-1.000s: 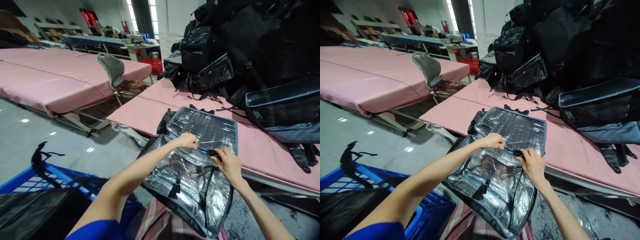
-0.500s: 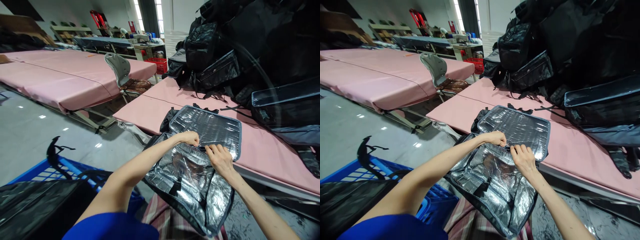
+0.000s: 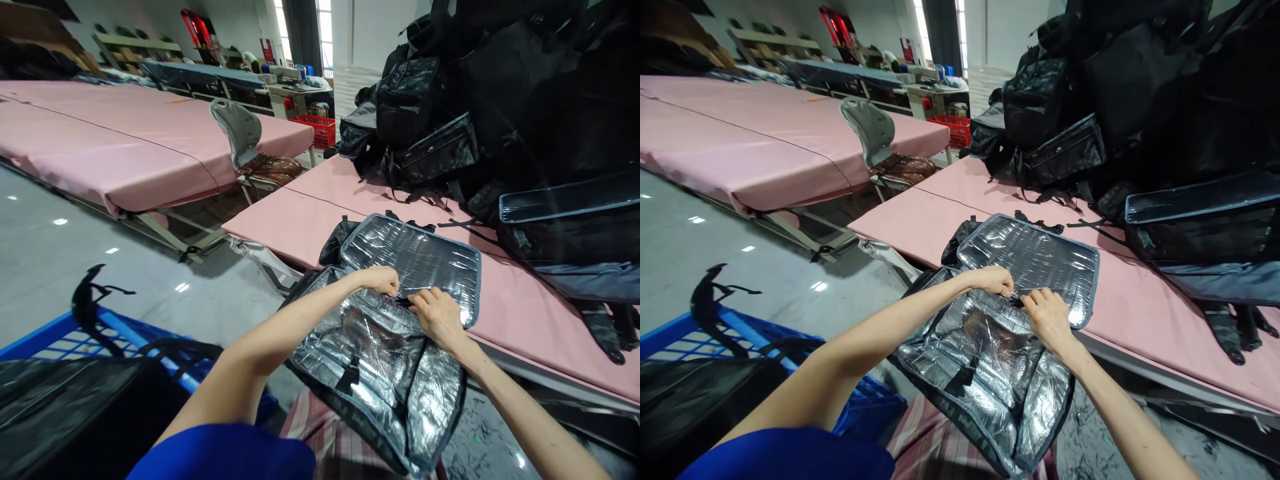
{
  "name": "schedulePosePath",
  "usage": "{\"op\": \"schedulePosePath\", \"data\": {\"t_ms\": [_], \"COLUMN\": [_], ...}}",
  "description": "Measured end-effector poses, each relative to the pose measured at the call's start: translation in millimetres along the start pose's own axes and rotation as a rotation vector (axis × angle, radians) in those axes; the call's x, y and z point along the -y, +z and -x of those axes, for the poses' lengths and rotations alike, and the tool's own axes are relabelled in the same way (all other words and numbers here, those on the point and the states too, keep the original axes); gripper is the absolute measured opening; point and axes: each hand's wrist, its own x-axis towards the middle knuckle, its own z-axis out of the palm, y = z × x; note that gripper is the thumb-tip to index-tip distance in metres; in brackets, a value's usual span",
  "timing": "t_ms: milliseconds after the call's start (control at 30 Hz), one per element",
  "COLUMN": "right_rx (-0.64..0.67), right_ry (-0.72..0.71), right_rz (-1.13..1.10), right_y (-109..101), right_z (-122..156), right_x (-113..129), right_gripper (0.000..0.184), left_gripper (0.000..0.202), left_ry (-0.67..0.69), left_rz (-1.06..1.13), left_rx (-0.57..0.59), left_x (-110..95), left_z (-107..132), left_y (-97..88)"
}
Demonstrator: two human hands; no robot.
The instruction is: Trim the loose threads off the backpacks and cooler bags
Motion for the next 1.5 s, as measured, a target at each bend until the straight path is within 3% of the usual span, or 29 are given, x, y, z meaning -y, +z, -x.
{"op": "schedulePosePath", "data": {"t_ms": [300,433,533,667,800,1000,1333,1500], "right_rx": [-0.028,-0.079,-0.066,-0.047,-0.046,-0.064,-0.083,-0.102], "right_ry": [-0.075,-0.070,-0.087,-0.063,-0.060,-0.050,-0.053,-0.081], "right_rz": [0.056,0.057,0.094,0.103,0.110,0.121,0.084,0.114], "right_y": [2.6,-5.1,-9.9,-8.8,-6.6,-8.6,-8.8,-7.5], "right_z": [-6.9,6.2,18.3,26.5,25.8,26.3,27.0,32.2], "right_x": [4.1,0.8,-2.8,-8.3,-10.9,-10.6,-11.0,-11.3], "right_gripper": [0.014,0.016,0.018,0.020,0.020,0.020,0.019,0.021], "left_gripper": [0.016,0.016,0.018,0.023,0.022,0.025,0.028,0.023], "left_ry": [0.019,0.028,0.054,0.082,0.058,-0.010,0.156,0.237], "left_rz": [-0.018,-0.056,-0.184,-0.350,-0.328,-0.312,-0.390,-0.372], "left_rx": [-0.071,-0.187,-0.409,-0.818,-1.018,-1.030,-0.938,-1.056], "left_x": [1.5,0.2,-6.1,-17.1,-25.3,-27.8,-13.2,-9.6], "left_z": [8.4,14.2,26.2,42.5,39.1,19.9,25.8,26.8], "left_y": [3.8,12.5,30.2,70.2,100.9,105.8,98.5,112.7]}}
